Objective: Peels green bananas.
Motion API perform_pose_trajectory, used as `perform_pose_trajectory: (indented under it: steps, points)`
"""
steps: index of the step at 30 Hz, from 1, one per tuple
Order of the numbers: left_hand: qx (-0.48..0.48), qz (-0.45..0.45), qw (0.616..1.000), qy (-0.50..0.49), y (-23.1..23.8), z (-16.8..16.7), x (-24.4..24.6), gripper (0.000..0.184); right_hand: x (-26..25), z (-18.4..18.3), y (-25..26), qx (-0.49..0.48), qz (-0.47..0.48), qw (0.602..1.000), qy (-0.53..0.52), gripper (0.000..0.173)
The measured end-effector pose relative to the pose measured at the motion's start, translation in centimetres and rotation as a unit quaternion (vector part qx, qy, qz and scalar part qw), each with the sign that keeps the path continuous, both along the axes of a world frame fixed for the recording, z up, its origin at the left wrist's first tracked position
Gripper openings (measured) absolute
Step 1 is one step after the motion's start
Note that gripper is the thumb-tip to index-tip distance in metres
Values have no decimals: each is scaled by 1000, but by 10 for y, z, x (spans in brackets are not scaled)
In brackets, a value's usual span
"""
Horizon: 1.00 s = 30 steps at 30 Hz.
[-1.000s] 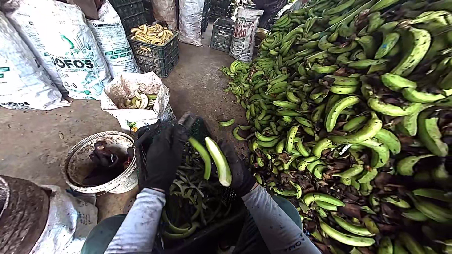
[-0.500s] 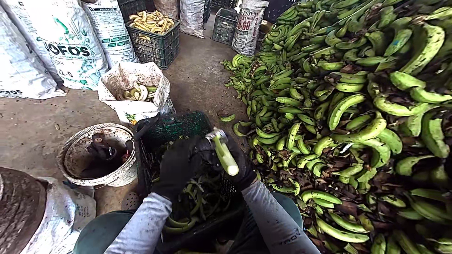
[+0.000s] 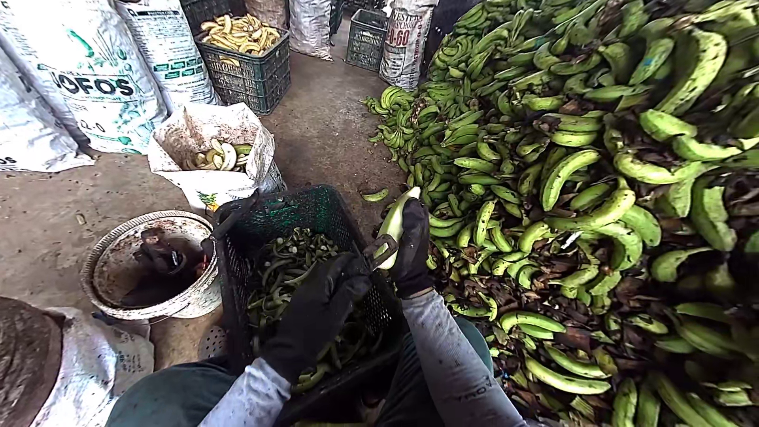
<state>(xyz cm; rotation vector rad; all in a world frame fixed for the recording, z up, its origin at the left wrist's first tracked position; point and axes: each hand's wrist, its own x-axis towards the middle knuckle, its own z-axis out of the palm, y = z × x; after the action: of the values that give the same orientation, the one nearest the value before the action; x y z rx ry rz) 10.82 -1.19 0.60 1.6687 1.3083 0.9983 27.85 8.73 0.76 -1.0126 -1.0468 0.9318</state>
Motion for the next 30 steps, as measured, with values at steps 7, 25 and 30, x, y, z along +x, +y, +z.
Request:
perform_pose_trajectory:
  steps: [7,25,30]
  points:
    - [0,156,981,113,43,-8,-37,45,-7,-20,-25,-82,384,918,51,34]
    - [87,119,969,197,19,-19,-7,54,1,-16,-9,-36,192,979,53,31]
    - [46,136,967,208,44,-12,-39,44,2,-6,-28,-117,420,899,-34,42]
